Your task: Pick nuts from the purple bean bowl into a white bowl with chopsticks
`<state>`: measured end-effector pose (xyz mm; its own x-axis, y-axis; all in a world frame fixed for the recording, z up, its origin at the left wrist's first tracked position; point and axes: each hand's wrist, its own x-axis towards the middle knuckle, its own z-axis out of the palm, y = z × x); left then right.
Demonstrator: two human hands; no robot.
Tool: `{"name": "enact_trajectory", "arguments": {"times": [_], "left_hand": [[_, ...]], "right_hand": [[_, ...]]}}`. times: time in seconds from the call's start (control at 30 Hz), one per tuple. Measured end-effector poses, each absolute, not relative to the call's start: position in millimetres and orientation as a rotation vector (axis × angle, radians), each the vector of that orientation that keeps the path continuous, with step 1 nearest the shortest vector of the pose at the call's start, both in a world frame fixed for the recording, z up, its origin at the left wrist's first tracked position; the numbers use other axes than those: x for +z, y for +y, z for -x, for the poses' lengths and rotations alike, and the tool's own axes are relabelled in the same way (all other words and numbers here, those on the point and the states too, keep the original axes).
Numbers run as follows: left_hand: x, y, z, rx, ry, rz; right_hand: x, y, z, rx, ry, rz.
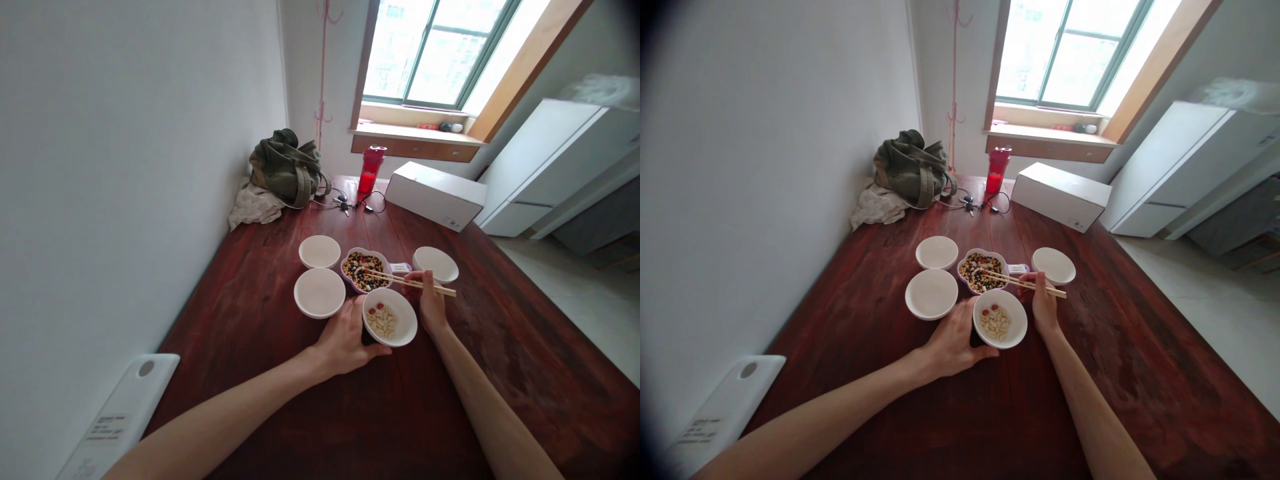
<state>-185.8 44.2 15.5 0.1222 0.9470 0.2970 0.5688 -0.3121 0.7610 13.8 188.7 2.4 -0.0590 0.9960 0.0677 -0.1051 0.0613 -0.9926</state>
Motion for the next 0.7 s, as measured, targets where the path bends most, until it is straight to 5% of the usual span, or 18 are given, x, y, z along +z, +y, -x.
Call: {"name": "enact_trajectory", "arguments": {"times": [0.7], "left_hand": [[16.5,44.3,185.5,1.067,1.459,-1.915]], "right_hand": [[4.8,185.7,-15.0,1.196,-1.199,1.064]]}}
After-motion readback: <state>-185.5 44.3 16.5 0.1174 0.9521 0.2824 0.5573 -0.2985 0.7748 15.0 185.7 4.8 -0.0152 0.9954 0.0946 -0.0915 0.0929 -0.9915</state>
